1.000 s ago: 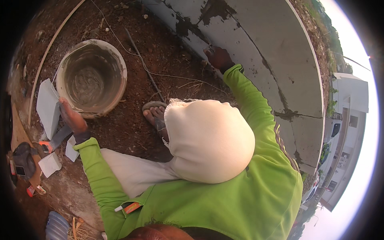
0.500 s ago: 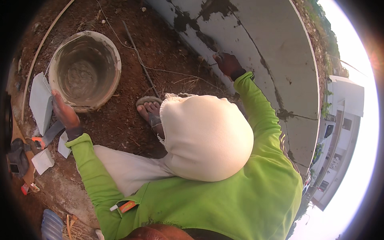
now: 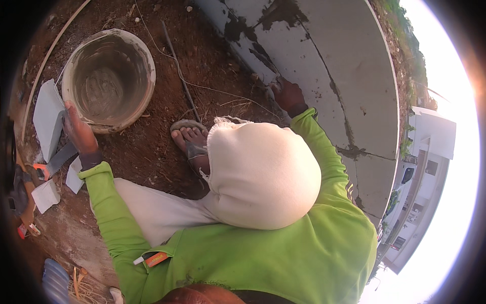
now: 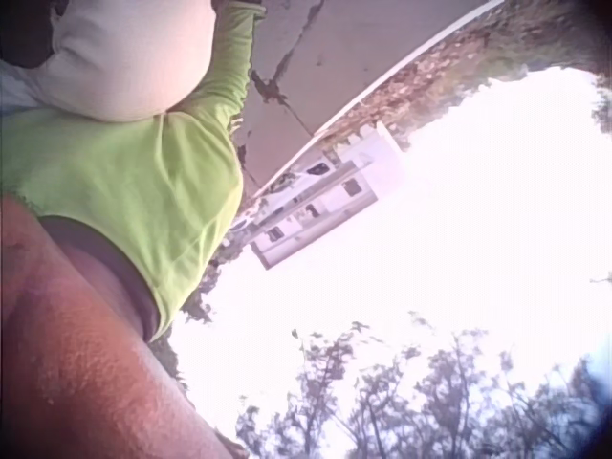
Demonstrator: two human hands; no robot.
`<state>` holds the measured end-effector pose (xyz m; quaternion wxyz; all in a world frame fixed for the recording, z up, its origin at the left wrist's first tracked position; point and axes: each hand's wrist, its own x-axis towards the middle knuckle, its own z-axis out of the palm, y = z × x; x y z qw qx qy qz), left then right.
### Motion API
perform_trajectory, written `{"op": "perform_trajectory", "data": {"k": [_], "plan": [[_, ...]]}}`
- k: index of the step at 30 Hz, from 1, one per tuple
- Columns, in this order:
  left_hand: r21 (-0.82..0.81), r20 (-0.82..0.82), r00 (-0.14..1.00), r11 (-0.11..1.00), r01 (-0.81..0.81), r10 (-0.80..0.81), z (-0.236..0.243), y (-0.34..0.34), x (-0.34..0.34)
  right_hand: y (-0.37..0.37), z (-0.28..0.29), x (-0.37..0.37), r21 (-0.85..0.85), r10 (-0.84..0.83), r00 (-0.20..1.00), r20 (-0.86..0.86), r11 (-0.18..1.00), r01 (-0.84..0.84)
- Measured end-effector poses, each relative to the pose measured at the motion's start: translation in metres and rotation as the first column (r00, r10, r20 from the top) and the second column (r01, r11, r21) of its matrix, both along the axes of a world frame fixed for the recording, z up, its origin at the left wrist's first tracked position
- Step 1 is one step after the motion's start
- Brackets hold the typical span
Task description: The person applies mortar to the joints and surfaces of a curved masonry wall using a trowel.
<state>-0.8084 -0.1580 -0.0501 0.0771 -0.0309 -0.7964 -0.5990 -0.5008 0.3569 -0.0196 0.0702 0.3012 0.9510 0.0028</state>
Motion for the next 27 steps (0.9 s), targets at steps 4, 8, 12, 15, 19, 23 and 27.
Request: {"op": "perform_trajectory", "data": {"k": [4,8,12,15,19,23,27], "plan": [[-0.206,-0.177,0.984,0.978,-0.003,-0.034,-0.022,-0.011,-0.007,0.017,0.003,-0.036,0.018,0.0,0.997,-0.077,1.0,0.002],[-0.338,-0.171,0.983,0.941,-0.001,-0.061,-0.032,-0.03,-0.007,-0.013,0.025,-0.039,-0.059,-0.132,0.981,-0.139,0.99,0.125],[-0.178,-0.087,0.996,0.984,0.015,-0.031,-0.027,-0.023,-0.006,-0.02,0.053,-0.009,-0.157,-0.2,0.973,-0.113,0.971,0.181],[0.031,0.119,0.992,0.999,-0.041,0.037,0.004,-0.003,0.001,-0.017,0.05,0.006,-0.182,-0.134,0.99,0.046,0.973,0.14],[0.017,0.026,0.999,0.999,-0.027,0.026,-0.013,-0.008,-0.007,-0.006,0.027,0.021,-0.04,-0.076,0.973,0.217,0.995,0.087],[-0.153,-0.175,0.984,0.988,0.003,-0.03,-0.041,-0.031,-0.016,0.001,0.036,0.047,-0.003,-0.089,0.937,0.339,0.995,0.096],[0.081,0.125,0.991,0.995,-0.065,0.055,-0.006,-0.006,-0.006,-0.009,0.051,0.057,-0.004,-0.207,0.896,0.392,0.974,0.226]]}}
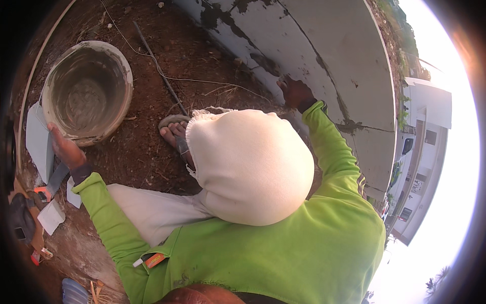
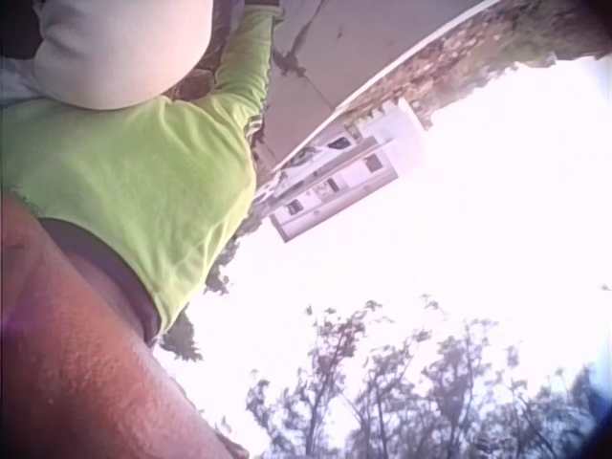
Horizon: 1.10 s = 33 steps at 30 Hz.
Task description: The person applies mortar to the joints and surfaces of a curved masonry wall using a trowel.
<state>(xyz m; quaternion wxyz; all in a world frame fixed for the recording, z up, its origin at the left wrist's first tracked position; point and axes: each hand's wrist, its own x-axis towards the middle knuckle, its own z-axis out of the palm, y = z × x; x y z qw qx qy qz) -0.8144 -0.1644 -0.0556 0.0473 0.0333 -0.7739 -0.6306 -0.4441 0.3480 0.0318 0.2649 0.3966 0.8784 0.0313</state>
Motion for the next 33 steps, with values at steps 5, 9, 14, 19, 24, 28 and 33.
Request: {"op": "perform_trajectory", "data": {"k": [5,9,14,19,24,28,33], "plan": [[0.035,-0.047,0.999,0.999,0.022,-0.021,0.006,0.006,0.001,0.055,0.006,0.003,-0.025,0.216,0.968,-0.126,0.975,-0.221],[0.124,-0.002,1.0,0.992,0.011,-0.011,0.006,0.003,0.003,0.047,0.032,0.033,0.032,0.161,0.962,-0.22,0.987,-0.158],[0.043,0.016,1.0,0.999,-0.017,0.016,0.008,-0.003,0.005,0.003,0.071,0.044,-0.073,-0.079,0.979,-0.188,0.995,0.066],[0.01,-0.01,1.0,1.0,0.009,-0.009,0.017,0.004,0.002,-0.017,0.027,0.015,0.007,0.091,0.979,-0.184,0.996,-0.092],[0.103,0.008,1.0,0.995,0.007,-0.008,0.022,0.014,0.005,0.007,0.011,-0.036,0.114,0.108,0.96,-0.258,0.99,-0.081],[0.063,0.033,0.999,0.998,0.013,-0.015,0.024,0.011,0.011,-0.008,0.029,-0.047,0.206,0.126,0.906,-0.405,0.978,-0.044],[-0.011,0.043,0.999,1.0,0.018,-0.017,0.03,0.005,0.012,0.001,0.05,-0.018,0.05,0.106,0.957,-0.269,0.994,-0.096]]}}
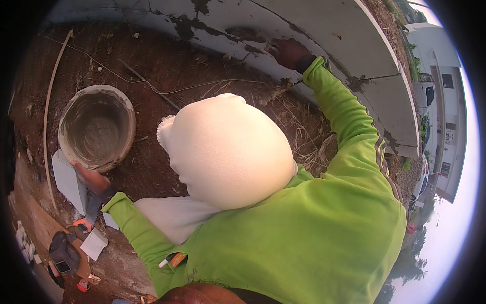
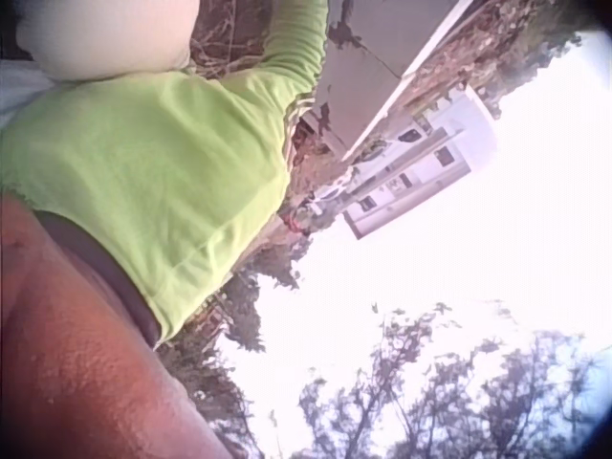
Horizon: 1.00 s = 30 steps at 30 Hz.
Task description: The person applies mortar to the joints and surfaces of a curved masonry wall using a trowel.
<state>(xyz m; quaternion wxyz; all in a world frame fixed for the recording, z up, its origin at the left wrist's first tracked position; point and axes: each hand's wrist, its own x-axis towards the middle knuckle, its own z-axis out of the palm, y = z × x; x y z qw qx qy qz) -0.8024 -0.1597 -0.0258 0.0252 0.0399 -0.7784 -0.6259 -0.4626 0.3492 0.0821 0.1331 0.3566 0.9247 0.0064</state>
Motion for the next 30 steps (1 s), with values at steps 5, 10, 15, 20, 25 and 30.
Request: {"op": "perform_trajectory", "data": {"k": [5,10,15,20,25,30], "plan": [[-0.084,-0.133,0.991,0.996,0.013,-0.025,-0.008,0.001,-0.004,0.004,-0.004,0.035,0.027,-0.037,0.939,0.341,0.999,0.029],[-0.1,-0.151,0.987,0.994,0.046,-0.061,-0.016,0.002,-0.007,0.002,0.001,0.031,0.023,-0.159,0.976,0.149,0.987,0.157],[0.029,-0.076,0.997,1.0,0.009,-0.007,0.007,0.007,0.007,-0.036,0.009,0.018,0.043,-0.203,0.979,-0.003,0.978,0.203],[-0.082,-0.178,0.982,0.995,0.054,-0.068,-0.01,-0.004,-0.003,-0.01,-0.01,0.046,0.036,-0.006,0.963,0.269,0.999,-0.004],[-0.281,-0.017,0.999,0.959,0.045,-0.052,0.019,0.017,0.017,-0.025,-0.013,0.029,0.083,-0.146,0.988,0.043,0.986,0.142],[-0.341,-0.123,0.989,0.939,0.032,-0.078,-0.012,-0.003,0.006,-0.063,0.007,-0.024,0.069,-0.052,0.948,-0.313,0.995,0.077]]}}
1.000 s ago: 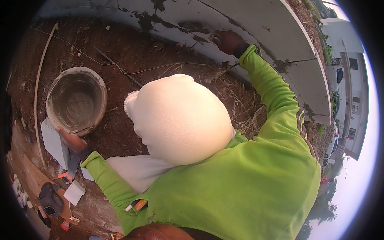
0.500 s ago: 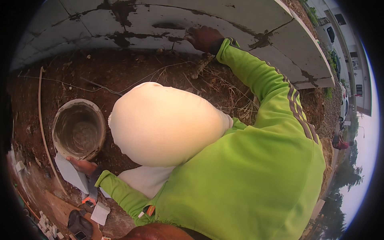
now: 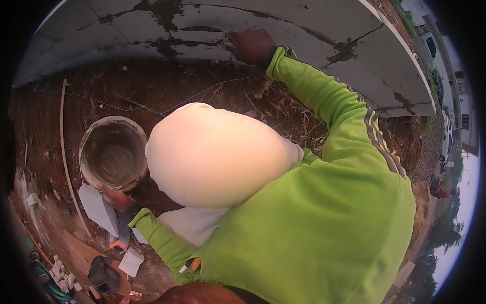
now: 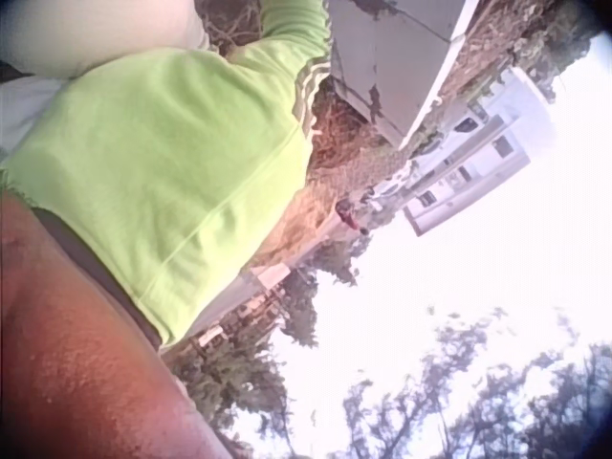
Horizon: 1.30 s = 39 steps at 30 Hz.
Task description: The person applies mortar to the joints and surfaces of a curved masonry wall using a trowel.
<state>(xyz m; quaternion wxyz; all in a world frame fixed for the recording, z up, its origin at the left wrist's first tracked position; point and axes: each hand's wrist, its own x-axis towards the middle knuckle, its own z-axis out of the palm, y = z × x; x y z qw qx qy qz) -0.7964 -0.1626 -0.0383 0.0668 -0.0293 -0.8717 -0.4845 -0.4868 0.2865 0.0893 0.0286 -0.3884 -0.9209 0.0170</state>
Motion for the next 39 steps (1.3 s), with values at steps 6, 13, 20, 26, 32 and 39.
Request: {"op": "perform_trajectory", "data": {"k": [6,13,20,26,32,39], "plan": [[0.484,0.119,0.992,0.869,-0.098,0.045,0.012,0.012,0.005,-0.094,-0.042,-0.074,-0.396,0.459,0.805,-0.376,0.706,-0.588],[0.668,0.207,0.978,0.726,-0.166,0.033,-0.004,0.0,-0.028,-0.127,-0.151,-0.121,-0.41,0.583,0.706,-0.402,0.574,-0.708],[0.644,0.468,0.876,0.634,-0.428,0.117,-0.031,-0.016,-0.063,-0.107,-0.125,-0.088,-0.399,0.549,0.748,-0.373,0.633,-0.663],[0.688,0.383,0.92,0.641,-0.341,0.078,-0.047,-0.041,-0.078,-0.119,-0.108,-0.094,-0.345,0.536,0.714,-0.45,0.633,-0.693],[0.762,0.353,0.934,0.595,-0.255,-0.052,-0.014,0.003,-0.033,-0.12,-0.104,-0.144,-0.403,0.523,0.64,-0.562,0.503,-0.765],[0.738,0.427,0.902,0.603,-0.303,-0.069,0.022,0.017,-0.007,-0.082,-0.081,-0.097,-0.552,0.606,0.698,-0.382,0.456,-0.698]]}}
